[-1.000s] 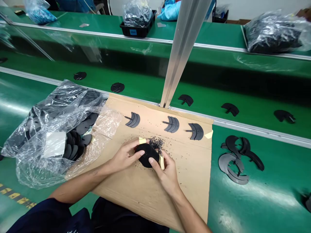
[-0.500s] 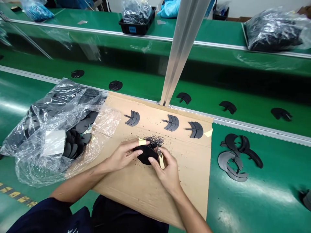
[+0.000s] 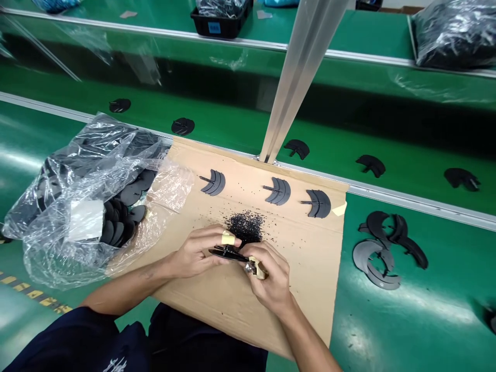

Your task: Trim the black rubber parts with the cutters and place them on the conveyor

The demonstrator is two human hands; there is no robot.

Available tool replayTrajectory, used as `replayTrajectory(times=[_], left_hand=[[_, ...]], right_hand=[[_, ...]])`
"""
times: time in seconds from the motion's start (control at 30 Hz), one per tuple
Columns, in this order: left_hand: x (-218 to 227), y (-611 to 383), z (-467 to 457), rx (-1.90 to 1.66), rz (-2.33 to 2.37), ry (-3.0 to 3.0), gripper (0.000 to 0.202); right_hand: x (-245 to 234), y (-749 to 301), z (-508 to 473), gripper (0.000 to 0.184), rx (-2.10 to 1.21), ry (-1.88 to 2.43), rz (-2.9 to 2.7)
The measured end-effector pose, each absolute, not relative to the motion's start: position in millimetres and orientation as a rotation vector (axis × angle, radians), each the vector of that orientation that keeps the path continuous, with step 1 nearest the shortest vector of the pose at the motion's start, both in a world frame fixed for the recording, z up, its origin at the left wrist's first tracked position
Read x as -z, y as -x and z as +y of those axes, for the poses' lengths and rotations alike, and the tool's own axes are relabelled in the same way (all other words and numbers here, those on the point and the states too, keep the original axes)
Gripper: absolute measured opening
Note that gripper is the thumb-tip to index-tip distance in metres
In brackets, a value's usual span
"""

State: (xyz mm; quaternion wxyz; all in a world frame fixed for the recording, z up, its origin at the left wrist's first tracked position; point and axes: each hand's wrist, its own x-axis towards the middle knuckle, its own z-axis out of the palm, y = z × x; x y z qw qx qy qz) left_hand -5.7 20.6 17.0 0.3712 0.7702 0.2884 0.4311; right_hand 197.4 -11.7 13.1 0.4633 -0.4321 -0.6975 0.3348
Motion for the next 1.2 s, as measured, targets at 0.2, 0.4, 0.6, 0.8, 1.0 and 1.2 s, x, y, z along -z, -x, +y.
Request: replayTrajectory(times=[0.2, 0.4, 0.6, 0.8, 1.0, 1.2], left_hand=[[-14.3, 5.1, 19.7, -1.225, 0.674, -1.993, 0.023], [-15.2, 5.4, 21.3, -1.209, 0.655, -2.013, 0.026], [-12.4, 7.5, 21.6, -1.183, 0.648, -2.021, 0.032], [-12.8, 8.1, 20.2, -1.227, 0.68, -2.017, 0.033], [-11.5, 8.5, 21.0, -1.182, 0.634, -2.034, 0.034], [-13.2, 6.7, 19.1, -1.222, 0.661, -2.015, 0.026]], right_hand=[[-14.5, -194.7, -9.7, 0.019, -0.773, 0.982, -1.754], [-12.9, -196.1, -9.7, 0.024, -0.753, 1.0, -1.792], [-11.9, -199.2, -10.6, 0.026, -0.727, 0.996, -1.858], [-14.6, -199.2, -10.1, 0.024, -0.741, 0.99, -1.855], [-13.4, -199.3, -11.1, 0.024, -0.731, 0.986, -1.86], [-11.3, -200.0, -10.9, 0.025, -0.741, 0.973, -1.866]])
